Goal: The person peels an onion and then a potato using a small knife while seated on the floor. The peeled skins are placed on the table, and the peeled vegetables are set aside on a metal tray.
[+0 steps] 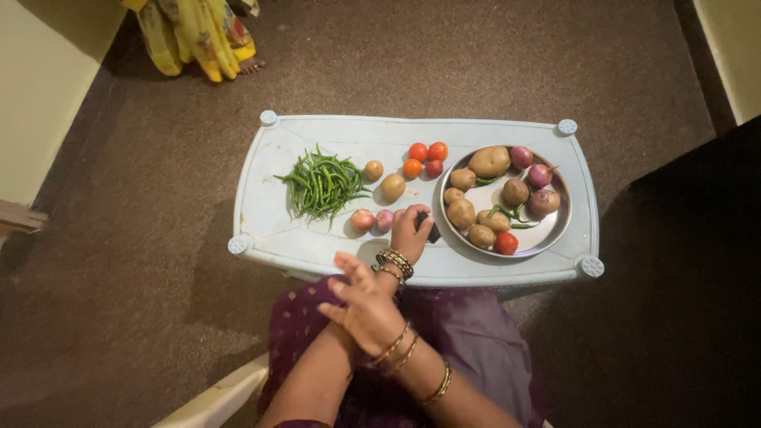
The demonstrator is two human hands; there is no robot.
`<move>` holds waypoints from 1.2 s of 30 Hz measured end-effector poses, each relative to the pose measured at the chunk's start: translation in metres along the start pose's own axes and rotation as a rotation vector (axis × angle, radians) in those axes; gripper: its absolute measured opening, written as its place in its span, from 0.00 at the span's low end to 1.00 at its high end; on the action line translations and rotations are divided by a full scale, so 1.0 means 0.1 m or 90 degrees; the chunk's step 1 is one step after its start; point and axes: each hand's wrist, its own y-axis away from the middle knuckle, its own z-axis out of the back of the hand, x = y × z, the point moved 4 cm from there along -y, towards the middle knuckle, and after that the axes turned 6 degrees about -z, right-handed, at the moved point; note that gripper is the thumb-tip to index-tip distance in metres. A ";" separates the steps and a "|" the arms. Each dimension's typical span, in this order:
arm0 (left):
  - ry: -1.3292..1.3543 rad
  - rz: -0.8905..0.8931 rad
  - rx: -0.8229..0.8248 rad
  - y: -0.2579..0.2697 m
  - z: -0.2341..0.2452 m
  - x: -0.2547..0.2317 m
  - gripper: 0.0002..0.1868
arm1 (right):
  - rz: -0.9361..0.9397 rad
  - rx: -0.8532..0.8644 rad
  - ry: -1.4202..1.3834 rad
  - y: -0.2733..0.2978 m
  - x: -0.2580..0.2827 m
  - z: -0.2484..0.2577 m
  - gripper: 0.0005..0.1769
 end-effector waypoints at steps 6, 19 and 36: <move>-0.229 -0.194 0.038 -0.02 0.31 0.00 0.18 | 0.181 0.001 0.088 -0.27 0.44 0.68 0.22; 0.504 0.518 -0.061 -0.12 -0.11 0.90 0.08 | 0.627 -0.363 1.017 -0.98 1.39 1.45 0.27; 0.620 0.589 0.021 -0.40 0.06 0.71 0.15 | 0.560 -0.518 0.830 -1.12 1.61 1.65 0.10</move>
